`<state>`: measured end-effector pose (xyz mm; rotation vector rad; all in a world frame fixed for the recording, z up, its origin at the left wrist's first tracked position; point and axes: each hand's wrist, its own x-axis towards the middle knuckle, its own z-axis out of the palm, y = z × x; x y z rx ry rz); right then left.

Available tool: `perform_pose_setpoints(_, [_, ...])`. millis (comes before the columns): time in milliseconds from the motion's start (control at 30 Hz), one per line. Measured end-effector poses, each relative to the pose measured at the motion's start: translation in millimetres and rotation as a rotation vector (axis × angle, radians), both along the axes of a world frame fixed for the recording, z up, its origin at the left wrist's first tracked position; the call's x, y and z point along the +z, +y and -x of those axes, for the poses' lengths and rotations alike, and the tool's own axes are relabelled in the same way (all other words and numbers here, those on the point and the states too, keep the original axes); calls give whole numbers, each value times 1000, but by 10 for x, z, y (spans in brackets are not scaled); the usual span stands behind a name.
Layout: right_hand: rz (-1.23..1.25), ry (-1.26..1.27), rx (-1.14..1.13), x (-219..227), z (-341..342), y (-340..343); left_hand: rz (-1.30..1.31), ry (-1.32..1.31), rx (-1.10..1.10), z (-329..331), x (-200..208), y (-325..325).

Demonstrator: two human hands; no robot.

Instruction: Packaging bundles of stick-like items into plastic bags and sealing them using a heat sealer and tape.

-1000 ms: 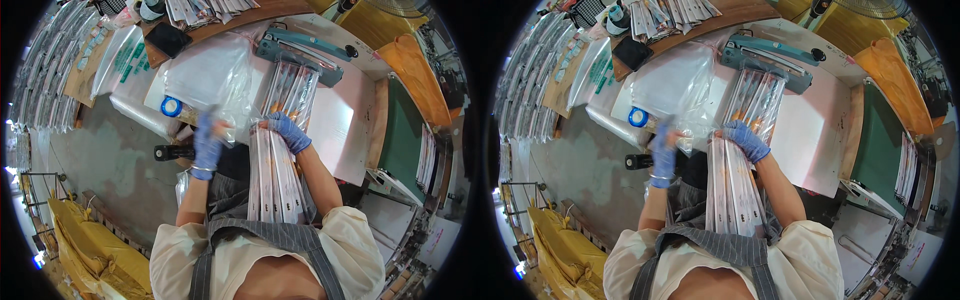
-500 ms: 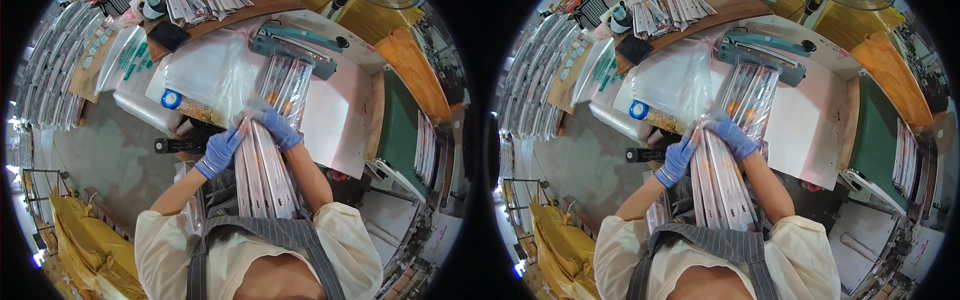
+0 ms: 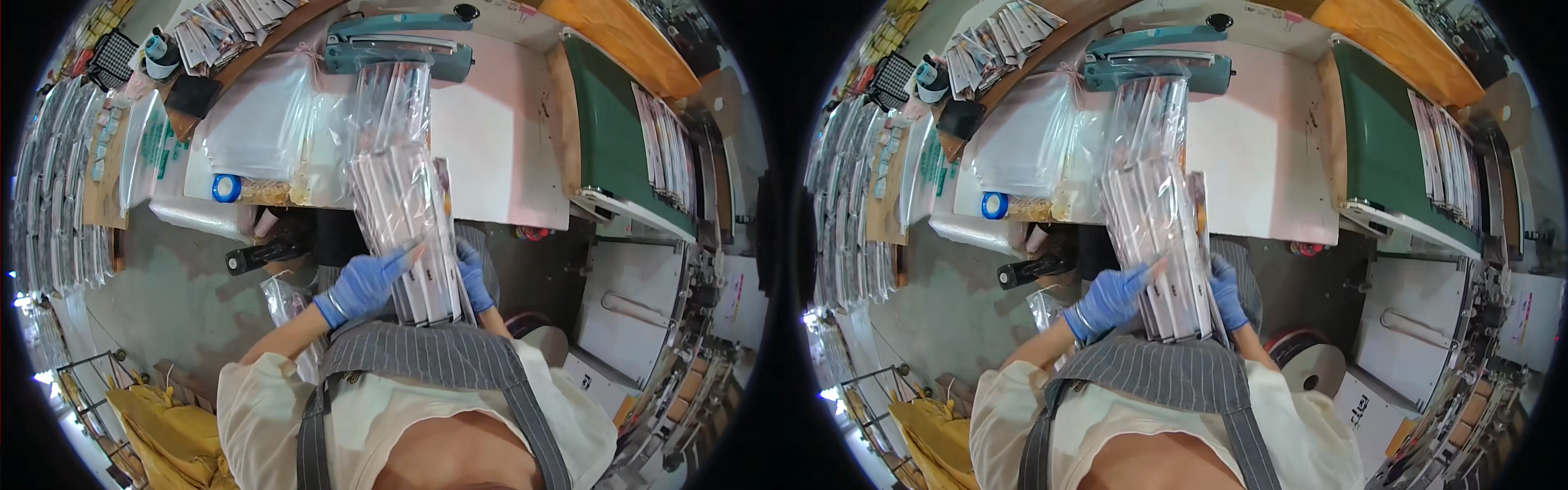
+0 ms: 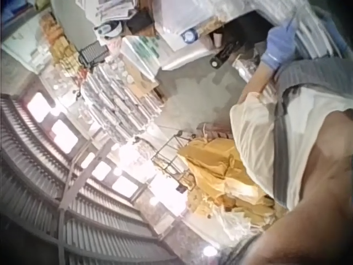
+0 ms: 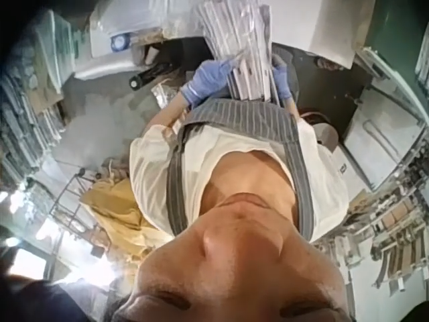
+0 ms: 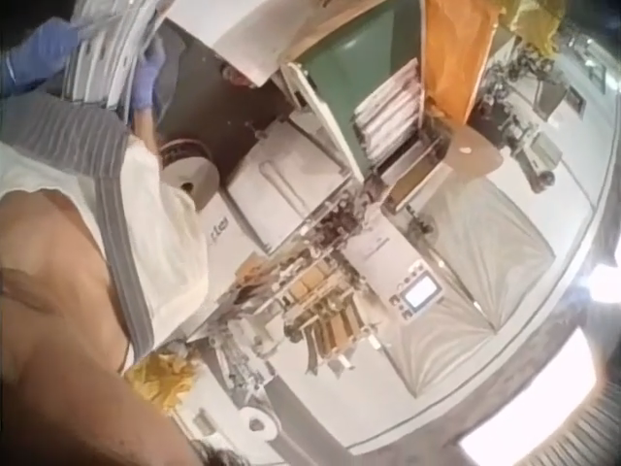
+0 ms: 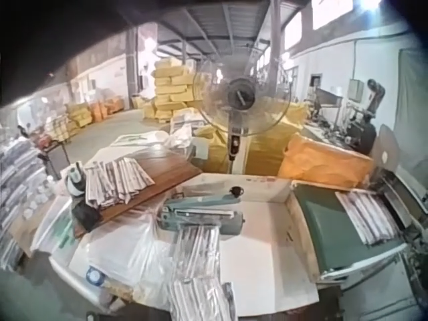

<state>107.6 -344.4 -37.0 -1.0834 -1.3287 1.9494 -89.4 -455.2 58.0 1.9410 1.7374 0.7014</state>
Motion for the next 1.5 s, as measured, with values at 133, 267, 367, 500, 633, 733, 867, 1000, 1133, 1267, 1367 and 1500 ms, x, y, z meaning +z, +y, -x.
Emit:
perform_pose_setpoints(133, [71,-206,295,1298,-761,231,6,-22,-38,153,122,192])
perform_pose_setpoints(267, [125,-263,650,1575,-1122,137,20,262,-121,65,425,379])
perform_pose_setpoints(367, [-517,-447,285,1361,-162,48,-17,411,-160,-3,610,431])
perform_pose_setpoints(500, [-697,-389,-159,1021,502,529,-225,486,-113,-71,614,372])
perform_pose_setpoints(633, [-1323,-685,260,689,-570,-270,-122,505,-241,-370,429,-198])
perform_pose_setpoints(733, [-986,-393,362,793,-885,-282,-405,796,-276,-276,179,-303])
perform_pose_setpoints(867, [-1532,-477,-152,2191,-320,644,-470,728,268,-74,1142,402])
perform_pose_setpoints(1000, [-1446,-754,-15,2971,-238,1288,-248,-592,321,189,1664,1273])
perform_pose_setpoints(1133, [-1941,-667,-190,3043,222,1001,-443,-766,196,102,1658,1581])
perform_pose_setpoints(1267, [-1945,-640,-18,2465,309,1579,-118,-1018,84,81,1454,1742])
perform_pose_setpoints(1367, [-1856,-327,-21,2496,603,1711,-662,-724,136,115,918,1935])
perform_pose_setpoints(1500, [-1760,-412,-10,2459,1375,2558,-284,-1056,218,179,407,2411])
